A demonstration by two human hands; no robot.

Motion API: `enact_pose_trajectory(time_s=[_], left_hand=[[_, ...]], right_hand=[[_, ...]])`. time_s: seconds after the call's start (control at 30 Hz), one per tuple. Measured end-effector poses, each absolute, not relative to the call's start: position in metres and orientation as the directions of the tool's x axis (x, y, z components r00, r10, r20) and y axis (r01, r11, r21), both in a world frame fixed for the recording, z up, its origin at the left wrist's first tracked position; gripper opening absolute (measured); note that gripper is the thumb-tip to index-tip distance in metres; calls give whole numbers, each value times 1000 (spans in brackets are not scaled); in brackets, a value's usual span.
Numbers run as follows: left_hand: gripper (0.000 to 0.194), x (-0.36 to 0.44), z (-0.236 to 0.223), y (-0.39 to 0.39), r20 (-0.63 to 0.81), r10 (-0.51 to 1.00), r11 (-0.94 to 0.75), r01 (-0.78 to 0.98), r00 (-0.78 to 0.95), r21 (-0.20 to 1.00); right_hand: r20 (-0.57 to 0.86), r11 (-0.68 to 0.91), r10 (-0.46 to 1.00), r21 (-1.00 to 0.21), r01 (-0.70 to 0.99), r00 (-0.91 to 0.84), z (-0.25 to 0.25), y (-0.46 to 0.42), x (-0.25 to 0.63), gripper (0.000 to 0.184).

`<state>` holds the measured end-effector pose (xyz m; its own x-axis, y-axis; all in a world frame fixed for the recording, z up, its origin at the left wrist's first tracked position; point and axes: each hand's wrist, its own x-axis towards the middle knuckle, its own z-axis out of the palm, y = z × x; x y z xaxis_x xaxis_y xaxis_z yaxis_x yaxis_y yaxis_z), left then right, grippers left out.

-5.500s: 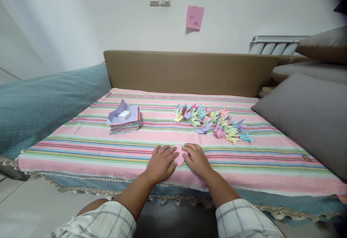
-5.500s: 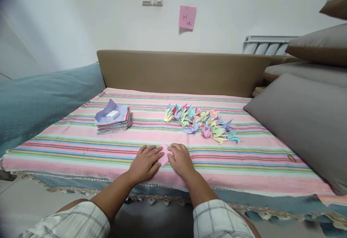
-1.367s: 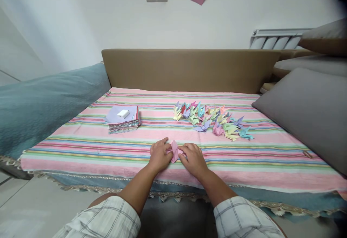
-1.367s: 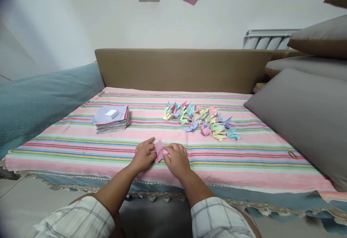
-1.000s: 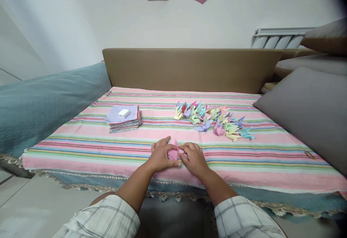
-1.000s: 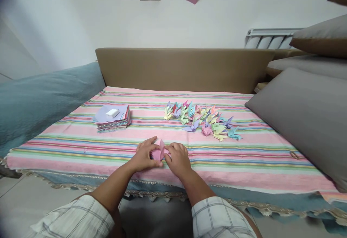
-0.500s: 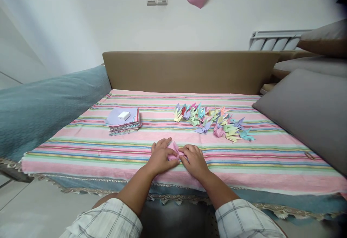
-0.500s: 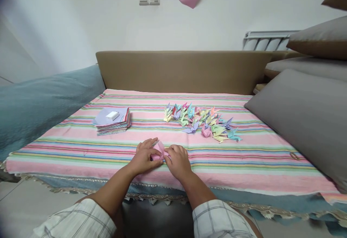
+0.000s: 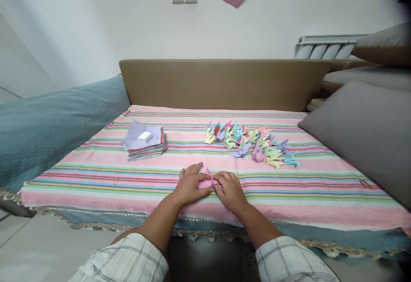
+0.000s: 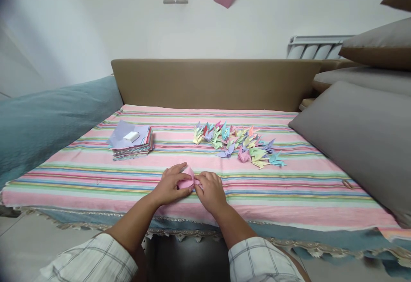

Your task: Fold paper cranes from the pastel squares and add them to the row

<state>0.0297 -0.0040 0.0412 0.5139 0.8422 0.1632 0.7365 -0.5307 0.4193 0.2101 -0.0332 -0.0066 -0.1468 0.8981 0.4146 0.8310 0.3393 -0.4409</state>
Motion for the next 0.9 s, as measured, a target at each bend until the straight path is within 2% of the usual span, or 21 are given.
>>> enact_pose_trajectory(time_s=[0.27, 0.47, 0.6, 0.77, 0.9], left_hand=[[31, 32, 41, -2, 163, 825, -551, 705, 542, 446], [40, 34, 43, 2, 132, 825, -538, 692, 549, 482], [49, 34, 44, 3, 165, 820, -557, 695, 548, 454], [53, 33, 43, 3, 238, 777, -626, 681, 582, 379], [51, 32, 41, 5, 298, 725, -688, 637, 621, 346]], right_hand=[[412, 342, 901, -475, 811, -139, -4, -34, 210, 18], [401, 331, 908, -509, 795, -121, -2, -35, 211, 21], [390, 308, 916, -535, 787, -94, -2, -36, 211, 22], [399, 317, 915, -621, 717, -59, -4, -35, 213, 48], [394, 313, 919, -756, 575, 18, -4, -36, 218, 45]])
